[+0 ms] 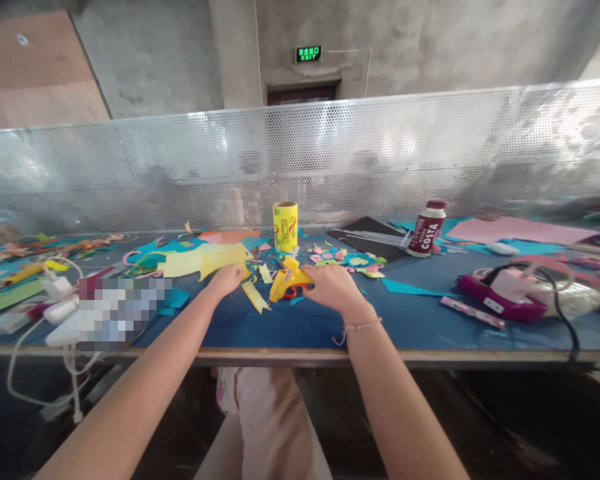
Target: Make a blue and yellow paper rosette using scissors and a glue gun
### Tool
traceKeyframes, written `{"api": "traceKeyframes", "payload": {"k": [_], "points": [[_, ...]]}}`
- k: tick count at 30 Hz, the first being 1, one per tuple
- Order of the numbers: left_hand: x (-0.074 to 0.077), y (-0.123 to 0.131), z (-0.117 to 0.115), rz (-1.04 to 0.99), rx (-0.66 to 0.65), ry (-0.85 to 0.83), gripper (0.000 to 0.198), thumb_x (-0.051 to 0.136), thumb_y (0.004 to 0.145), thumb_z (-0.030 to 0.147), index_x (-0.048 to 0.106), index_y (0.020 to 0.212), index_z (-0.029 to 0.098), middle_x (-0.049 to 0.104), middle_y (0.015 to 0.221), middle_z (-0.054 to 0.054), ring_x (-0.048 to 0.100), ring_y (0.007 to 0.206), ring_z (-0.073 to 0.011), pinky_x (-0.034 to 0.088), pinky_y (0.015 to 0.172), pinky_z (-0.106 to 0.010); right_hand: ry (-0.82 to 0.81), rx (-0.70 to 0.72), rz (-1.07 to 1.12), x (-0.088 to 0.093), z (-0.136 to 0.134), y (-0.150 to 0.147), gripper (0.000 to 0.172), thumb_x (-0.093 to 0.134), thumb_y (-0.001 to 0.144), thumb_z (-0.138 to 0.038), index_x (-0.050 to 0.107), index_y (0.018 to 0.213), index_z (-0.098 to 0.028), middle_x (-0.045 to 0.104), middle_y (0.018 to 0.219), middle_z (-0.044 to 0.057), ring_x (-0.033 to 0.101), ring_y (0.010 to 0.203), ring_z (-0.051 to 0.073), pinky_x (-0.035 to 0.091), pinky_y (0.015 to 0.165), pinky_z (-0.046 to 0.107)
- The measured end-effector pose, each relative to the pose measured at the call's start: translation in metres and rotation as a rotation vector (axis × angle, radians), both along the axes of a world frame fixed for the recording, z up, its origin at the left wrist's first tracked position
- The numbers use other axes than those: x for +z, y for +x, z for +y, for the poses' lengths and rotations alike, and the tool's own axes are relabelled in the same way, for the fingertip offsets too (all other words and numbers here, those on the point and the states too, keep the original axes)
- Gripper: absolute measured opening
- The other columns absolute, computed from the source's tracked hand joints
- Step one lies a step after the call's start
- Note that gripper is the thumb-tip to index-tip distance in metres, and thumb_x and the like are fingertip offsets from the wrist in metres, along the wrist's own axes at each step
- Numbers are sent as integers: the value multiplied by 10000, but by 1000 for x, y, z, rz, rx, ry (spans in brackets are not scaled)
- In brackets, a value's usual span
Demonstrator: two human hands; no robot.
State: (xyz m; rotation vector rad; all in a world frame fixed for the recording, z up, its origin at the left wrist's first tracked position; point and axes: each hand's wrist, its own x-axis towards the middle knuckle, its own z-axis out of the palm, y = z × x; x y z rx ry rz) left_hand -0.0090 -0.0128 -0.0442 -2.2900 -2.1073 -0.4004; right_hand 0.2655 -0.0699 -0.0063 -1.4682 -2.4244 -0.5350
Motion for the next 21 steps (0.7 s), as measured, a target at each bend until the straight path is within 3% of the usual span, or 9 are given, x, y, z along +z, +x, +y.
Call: {"api": "traceKeyframes", "payload": {"k": [6, 10, 13, 16, 19, 21], "points": [[-1, 0, 3, 11, -1, 8, 247, 372, 892, 291, 565, 818, 156, 642, 870, -96, 600, 824, -199, 379, 649, -266, -12, 16, 60, 1, -2, 3, 241, 527, 749, -376, 620, 873, -191, 678, 777, 53, 613, 735, 204, 366, 642, 270], [-3, -2, 3, -34, 1, 26, 251, 384, 885, 285, 584, 811, 153, 654, 844, -96, 604, 796, -192, 388, 646, -259, -87, -105, 259, -2, 1, 7, 489, 555, 724, -532, 577, 1062, -180, 679, 878, 76, 622, 797, 222, 402, 656, 273], [-1, -4, 3, -159, 13, 107, 230, 432, 859, 276, 609, 782, 150, 666, 837, -95, 608, 793, -194, 404, 664, -259, -158, -262, 513, -10, 10, 27, 629, 553, 713, -584, 512, 1176, -161, 662, 980, 102, 620, 867, 222, 428, 665, 263], [7, -5, 2, -393, -36, 212, 224, 533, 797, 338, 641, 723, 156, 681, 811, -79, 613, 799, -204, 419, 681, -255, -213, -450, 685, -19, 23, 66, 526, 525, 759, -515, 552, 1106, -120, 667, 919, 114, 628, 818, 216, 434, 621, 248], [15, -4, 1, -619, -50, 298, 264, 572, 744, 406, 673, 719, 163, 680, 748, -61, 615, 763, -217, 426, 668, -267, -235, -680, 641, -24, 34, 112, 320, 501, 780, -304, 627, 980, -88, 665, 802, 126, 632, 726, 211, 440, 597, 255], [17, -3, 1, -742, -58, 328, 321, 517, 764, 442, 676, 727, 165, 659, 681, -54, 605, 695, -206, 419, 621, -270, -203, -689, 585, -26, 40, 136, 265, 486, 749, -198, 660, 921, -96, 656, 719, 117, 627, 670, 216, 452, 592, 278]]}}
